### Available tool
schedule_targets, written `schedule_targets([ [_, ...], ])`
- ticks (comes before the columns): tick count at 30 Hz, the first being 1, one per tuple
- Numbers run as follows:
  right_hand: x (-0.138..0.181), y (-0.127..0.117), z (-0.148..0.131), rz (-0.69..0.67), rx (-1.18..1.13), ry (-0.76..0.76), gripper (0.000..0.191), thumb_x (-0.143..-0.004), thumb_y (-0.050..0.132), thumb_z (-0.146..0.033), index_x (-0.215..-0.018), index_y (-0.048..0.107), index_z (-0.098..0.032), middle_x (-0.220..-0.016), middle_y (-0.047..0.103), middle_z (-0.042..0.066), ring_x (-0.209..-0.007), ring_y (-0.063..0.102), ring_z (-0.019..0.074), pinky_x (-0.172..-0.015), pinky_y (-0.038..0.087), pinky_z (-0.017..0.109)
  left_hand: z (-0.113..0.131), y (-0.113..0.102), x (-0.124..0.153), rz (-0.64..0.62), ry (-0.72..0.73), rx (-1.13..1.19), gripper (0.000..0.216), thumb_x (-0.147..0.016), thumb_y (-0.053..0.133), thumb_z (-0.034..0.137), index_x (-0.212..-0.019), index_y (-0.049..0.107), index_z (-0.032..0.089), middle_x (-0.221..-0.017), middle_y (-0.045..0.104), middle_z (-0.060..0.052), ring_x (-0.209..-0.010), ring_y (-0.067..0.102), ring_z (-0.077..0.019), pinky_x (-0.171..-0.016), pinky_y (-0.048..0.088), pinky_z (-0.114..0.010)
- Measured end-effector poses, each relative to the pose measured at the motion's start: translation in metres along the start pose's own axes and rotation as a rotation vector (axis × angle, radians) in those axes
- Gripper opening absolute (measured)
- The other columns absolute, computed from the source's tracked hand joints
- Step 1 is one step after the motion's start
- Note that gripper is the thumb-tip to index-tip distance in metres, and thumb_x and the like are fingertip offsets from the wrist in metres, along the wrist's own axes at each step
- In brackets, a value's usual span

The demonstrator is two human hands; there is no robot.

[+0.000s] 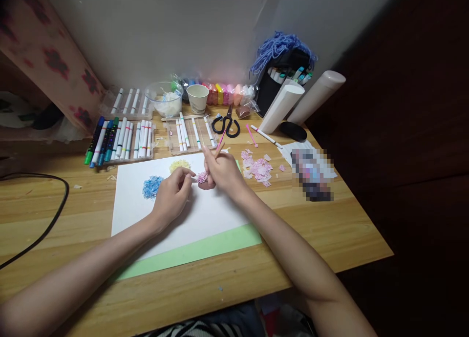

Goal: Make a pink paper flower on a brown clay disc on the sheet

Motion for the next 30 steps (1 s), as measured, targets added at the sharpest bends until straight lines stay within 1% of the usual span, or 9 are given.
schedule_targets([
  [3,0.005,-0.02,-0.004,0.07,-0.027,-0.08,0.056,-0.09,0.034,-0.062,-0.056,0.049,-0.02,-0.038,0.048,-0.003,-0.041,0.051,0.0108,-0.049,0.04,0.022,-0.001,-0.001,0.0,-0.005,-0.013,0.006,0.021,-0.092,0.038,0.028,-0.093,0.058,0.02,-0.062,0.055,0.002,-0.058,0.054,-0.0155,-0.059,0.034,-0.026],
  [6,0.013,-0.051,-0.004,0.187,0.025,-0.195,0.047,-0.091,0.039,-0.057,-0.065,0.051,-0.02,-0.05,0.055,-0.003,-0.047,0.052,0.0107,-0.05,0.039,0.022,0.0,-0.001,0.001,-0.013,-0.005,0.033,0.022,-0.092,0.037,0.026,-0.092,0.058,0.02,-0.061,0.054,0.002,-0.057,0.053,-0.0151,-0.06,0.035,-0.026],
  [9,0.015,-0.086,0.015,0.305,0.149,-0.153,0.037,-0.092,0.04,-0.054,-0.084,0.057,-0.022,-0.062,0.064,-0.001,-0.041,0.05,0.0107,-0.045,0.037,0.024,0.004,0.0,0.002,-0.06,0.049,0.062,0.021,-0.091,0.038,0.026,-0.091,0.059,0.02,-0.063,0.055,0.002,-0.058,0.052,-0.0145,-0.06,0.035,-0.026],
  [10,0.014,-0.094,0.022,0.3,0.191,-0.134,0.036,-0.092,0.04,-0.053,-0.087,0.058,-0.022,-0.068,0.067,0.0,-0.041,0.051,0.0111,-0.044,0.037,0.025,0.006,0.001,0.003,-0.078,0.072,0.068,0.021,-0.091,0.038,0.026,-0.09,0.058,0.02,-0.063,0.055,0.003,-0.058,0.051,-0.0144,-0.06,0.035,-0.026],
  [12,0.01,-0.104,0.033,0.273,0.303,-0.149,0.036,-0.094,0.038,-0.049,-0.085,0.06,-0.022,-0.066,0.065,0.001,-0.048,0.056,0.0144,-0.049,0.039,0.026,0.009,0.002,0.004,-0.103,0.114,0.072,0.021,-0.092,0.038,0.027,-0.089,0.057,0.021,-0.06,0.052,0.003,-0.057,0.05,-0.0142,-0.059,0.034,-0.025],
  [16,0.004,-0.109,0.039,0.301,0.512,-0.312,0.025,-0.091,0.049,-0.037,-0.075,0.06,-0.021,-0.072,0.065,0.004,-0.07,0.06,0.0202,-0.066,0.042,0.03,0.012,0.004,0.007,-0.141,0.162,0.06,0.021,-0.092,0.037,0.028,-0.089,0.056,0.021,-0.058,0.047,0.005,-0.054,0.045,-0.0134,-0.057,0.032,-0.025],
  [20,-0.004,-0.098,0.047,0.242,0.568,-0.376,0.013,-0.079,0.065,-0.026,-0.072,0.055,-0.021,-0.076,0.065,0.006,-0.075,0.058,0.0223,-0.069,0.042,0.032,0.011,0.007,0.007,-0.161,0.156,0.076,0.018,-0.092,0.04,0.031,-0.091,0.055,0.021,-0.057,0.043,0.006,-0.052,0.043,-0.0126,-0.055,0.03,-0.025],
  [25,-0.006,-0.096,0.054,0.256,0.6,-0.338,0.011,-0.073,0.056,-0.01,-0.071,0.053,-0.02,-0.072,0.061,0.004,-0.07,0.055,0.0197,-0.066,0.041,0.031,0.012,0.006,0.006,-0.166,0.16,0.1,0.016,-0.091,0.04,0.03,-0.093,0.053,0.021,-0.058,0.042,0.006,-0.053,0.042,-0.0127,-0.056,0.031,-0.025],
  [30,-0.003,-0.103,0.052,0.321,0.581,-0.314,0.014,-0.069,0.055,-0.009,-0.069,0.049,-0.021,-0.071,0.06,0.003,-0.069,0.055,0.0192,-0.066,0.041,0.031,0.011,0.006,0.006,-0.148,0.151,0.106,0.012,-0.089,0.042,0.026,-0.096,0.051,0.021,-0.057,0.04,0.007,-0.052,0.041,-0.012,-0.056,0.031,-0.024],
])
Point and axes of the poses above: each hand's wrist, its own x-axis away from the middle knuckle, its own y-axis out of the palm, z = x × y, the point moved 8 cm from there along -x, towards the middle knuckle
